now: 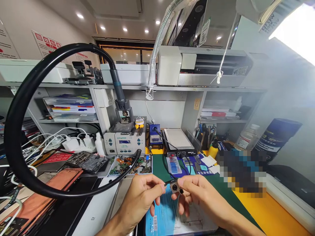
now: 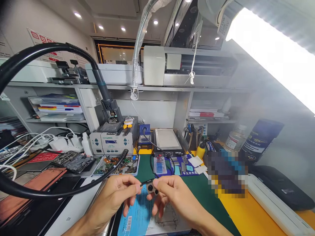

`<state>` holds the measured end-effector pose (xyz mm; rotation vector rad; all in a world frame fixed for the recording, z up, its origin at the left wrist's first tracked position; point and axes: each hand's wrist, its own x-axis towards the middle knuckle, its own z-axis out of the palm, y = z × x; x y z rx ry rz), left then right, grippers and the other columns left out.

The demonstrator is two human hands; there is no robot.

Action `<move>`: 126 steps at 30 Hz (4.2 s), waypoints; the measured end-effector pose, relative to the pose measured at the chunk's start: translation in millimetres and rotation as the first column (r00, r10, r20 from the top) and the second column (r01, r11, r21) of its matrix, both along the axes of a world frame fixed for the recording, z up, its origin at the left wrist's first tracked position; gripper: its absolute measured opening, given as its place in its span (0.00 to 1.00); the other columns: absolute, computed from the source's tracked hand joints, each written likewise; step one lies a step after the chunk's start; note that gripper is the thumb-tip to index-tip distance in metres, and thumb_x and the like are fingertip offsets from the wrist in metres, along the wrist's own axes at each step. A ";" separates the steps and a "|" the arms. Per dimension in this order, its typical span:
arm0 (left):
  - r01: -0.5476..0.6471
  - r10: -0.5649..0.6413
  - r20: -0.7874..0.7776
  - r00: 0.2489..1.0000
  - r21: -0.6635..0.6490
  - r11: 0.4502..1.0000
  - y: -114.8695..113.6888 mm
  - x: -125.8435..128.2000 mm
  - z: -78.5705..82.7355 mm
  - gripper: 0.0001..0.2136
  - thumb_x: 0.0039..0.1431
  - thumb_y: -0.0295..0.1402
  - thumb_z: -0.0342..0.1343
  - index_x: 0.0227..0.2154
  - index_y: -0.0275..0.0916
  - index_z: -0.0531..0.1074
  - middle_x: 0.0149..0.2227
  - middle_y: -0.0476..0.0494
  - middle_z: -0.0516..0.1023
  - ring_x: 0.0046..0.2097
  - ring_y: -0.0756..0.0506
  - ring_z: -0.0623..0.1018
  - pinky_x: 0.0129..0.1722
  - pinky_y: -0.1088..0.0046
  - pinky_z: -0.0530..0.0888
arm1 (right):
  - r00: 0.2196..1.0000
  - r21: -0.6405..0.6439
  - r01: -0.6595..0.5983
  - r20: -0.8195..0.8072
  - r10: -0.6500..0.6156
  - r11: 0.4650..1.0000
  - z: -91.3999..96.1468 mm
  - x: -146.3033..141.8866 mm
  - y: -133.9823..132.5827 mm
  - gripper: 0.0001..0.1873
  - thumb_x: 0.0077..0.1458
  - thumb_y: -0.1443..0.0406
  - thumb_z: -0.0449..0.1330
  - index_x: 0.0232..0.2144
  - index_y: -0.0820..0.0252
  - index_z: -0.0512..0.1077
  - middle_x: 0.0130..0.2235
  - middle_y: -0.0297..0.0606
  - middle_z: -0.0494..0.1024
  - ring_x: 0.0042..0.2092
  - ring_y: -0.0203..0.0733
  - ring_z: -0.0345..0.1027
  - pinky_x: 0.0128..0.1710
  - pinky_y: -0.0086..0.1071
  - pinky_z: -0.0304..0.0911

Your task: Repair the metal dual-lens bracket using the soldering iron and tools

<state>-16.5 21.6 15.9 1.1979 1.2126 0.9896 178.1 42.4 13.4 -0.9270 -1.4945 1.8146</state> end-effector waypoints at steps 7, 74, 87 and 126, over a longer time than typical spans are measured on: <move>0.037 -0.036 0.030 0.999 -0.020 0.999 -0.7 -2.0 -3.6 0.11 0.49 0.38 0.59 0.24 0.33 0.75 0.16 0.51 0.70 0.16 0.53 0.65 0.14 0.78 0.63 | 1.000 -0.038 0.019 0.017 -0.018 0.999 3.1 -1.0 -0.5 0.21 0.58 0.54 0.59 0.27 0.68 0.75 0.26 0.43 0.80 0.22 0.34 0.70 0.22 0.26 0.62; 0.055 0.118 -0.321 0.940 0.483 0.874 -9.9 1.3 -3.5 0.07 0.58 0.31 0.56 0.26 0.39 0.76 0.29 0.44 0.76 0.28 0.48 0.74 0.23 0.77 0.68 | 0.930 0.544 0.020 0.298 -0.215 0.839 -1.4 0.7 -15.2 0.19 0.64 0.55 0.54 0.49 0.56 0.77 0.30 0.37 0.80 0.33 0.41 0.72 0.36 0.32 0.68; 0.090 0.138 -0.360 0.923 0.550 0.830 -9.8 1.3 -1.4 0.07 0.58 0.29 0.56 0.26 0.39 0.76 0.27 0.46 0.76 0.26 0.50 0.74 0.23 0.78 0.69 | 0.950 0.505 0.009 0.266 -0.165 0.863 0.3 0.1 -14.9 0.18 0.65 0.56 0.54 0.48 0.55 0.77 0.31 0.35 0.80 0.32 0.38 0.71 0.34 0.28 0.67; 0.039 0.154 -0.279 0.948 0.581 0.813 -11.4 5.5 -10.6 0.09 0.57 0.29 0.53 0.24 0.37 0.75 0.27 0.44 0.74 0.26 0.48 0.72 0.23 0.75 0.66 | 0.968 0.458 0.020 0.214 -0.132 0.889 -4.9 -2.7 -15.2 0.18 0.65 0.56 0.54 0.50 0.57 0.77 0.31 0.36 0.80 0.31 0.37 0.70 0.32 0.29 0.67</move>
